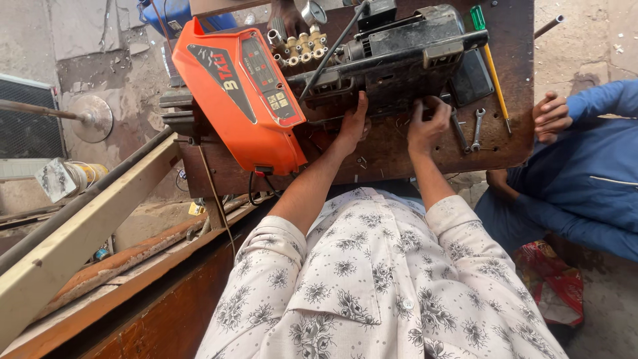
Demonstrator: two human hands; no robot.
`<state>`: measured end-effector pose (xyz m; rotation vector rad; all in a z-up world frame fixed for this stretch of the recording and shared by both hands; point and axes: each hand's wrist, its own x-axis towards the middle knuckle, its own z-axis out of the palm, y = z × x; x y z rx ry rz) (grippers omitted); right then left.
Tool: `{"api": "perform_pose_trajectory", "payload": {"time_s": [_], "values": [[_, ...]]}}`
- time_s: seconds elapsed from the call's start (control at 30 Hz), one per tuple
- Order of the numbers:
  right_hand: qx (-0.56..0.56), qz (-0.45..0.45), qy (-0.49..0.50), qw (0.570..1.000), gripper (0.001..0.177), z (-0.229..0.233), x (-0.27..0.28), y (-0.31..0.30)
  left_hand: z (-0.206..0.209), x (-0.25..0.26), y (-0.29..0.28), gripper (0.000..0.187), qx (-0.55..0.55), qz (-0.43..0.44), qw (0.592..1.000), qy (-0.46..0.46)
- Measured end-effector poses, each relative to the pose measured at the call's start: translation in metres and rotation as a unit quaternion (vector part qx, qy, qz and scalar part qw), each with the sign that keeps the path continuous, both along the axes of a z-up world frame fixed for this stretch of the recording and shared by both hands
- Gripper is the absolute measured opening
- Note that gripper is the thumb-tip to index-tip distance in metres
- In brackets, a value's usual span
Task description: The person disassembles a small electric motor on a workbench, removes the casing and internal components, and then reassembles the motor using a screwdriver and wrench. The person handles bolts, nuts, and wires during the process.
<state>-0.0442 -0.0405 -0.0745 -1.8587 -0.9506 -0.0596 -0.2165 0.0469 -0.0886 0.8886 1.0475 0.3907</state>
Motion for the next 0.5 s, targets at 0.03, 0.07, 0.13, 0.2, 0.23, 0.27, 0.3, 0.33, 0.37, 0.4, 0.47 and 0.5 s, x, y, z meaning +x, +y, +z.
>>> {"api": "perform_pose_trajectory", "payload": {"time_s": [0.03, 0.07, 0.13, 0.2, 0.23, 0.27, 0.3, 0.33, 0.37, 0.4, 0.47, 0.5], "values": [[-0.012, -0.02, 0.019, 1.0, 0.016, -0.0013, 0.0006, -0.0004, 0.0016, -0.0001, -0.0008, 0.076, -0.004, 0.001, 1.0, 0.001], [-0.024, -0.041, 0.038, 0.998, 0.015, -0.0021, 0.0021, -0.0001, 0.0031, 0.0008, -0.0004, 0.076, -0.008, 0.001, 1.0, 0.002], [-0.042, -0.031, 0.064, 0.997, 0.012, -0.0032, 0.0022, 0.0007, 0.0057, 0.0012, 0.0002, 0.076, -0.011, 0.005, 1.0, -0.007], [-0.041, -0.013, 0.064, 0.997, 0.011, -0.004, 0.0004, 0.0009, 0.0065, 0.0011, 0.0005, 0.076, -0.011, 0.007, 1.0, -0.006], [-0.031, 0.0, 0.05, 0.998, 0.012, -0.0043, -0.0001, 0.0003, 0.0062, 0.0013, 0.0001, 0.077, -0.009, 0.008, 1.0, -0.001], [-0.021, 0.014, 0.037, 0.999, 0.015, -0.0045, -0.0008, 0.0003, 0.0057, 0.0017, 0.0005, 0.078, -0.006, 0.009, 1.0, 0.004], [-0.027, -0.006, 0.042, 0.999, 0.016, -0.0045, -0.001, 0.0009, 0.0051, 0.0018, 0.0013, 0.077, -0.007, 0.006, 1.0, 0.004], [-0.035, -0.025, 0.048, 0.998, 0.018, -0.0047, -0.0015, 0.0008, 0.0041, 0.0014, 0.0013, 0.077, -0.009, 0.005, 1.0, 0.004], [-0.042, -0.043, 0.053, 0.997, 0.021, -0.0051, -0.0017, 0.001, 0.003, 0.001, 0.0017, 0.077, -0.011, 0.004, 1.0, 0.004], [-0.051, -0.038, 0.049, 0.997, 0.018, -0.0058, -0.0023, -0.0009, 0.0015, 0.0001, 0.0003, 0.077, -0.008, 0.002, 1.0, 0.003], [-0.067, -0.027, 0.039, 0.997, 0.013, -0.0067, -0.0011, -0.0015, -0.0005, 0.0003, 0.0009, 0.078, 0.0, -0.003, 1.0, 0.0], [-0.05, -0.011, 0.031, 0.998, 0.014, -0.0068, 0.0004, -0.0006, -0.0009, 0.0015, 0.0024, 0.077, 0.001, -0.003, 1.0, 0.001]]}}
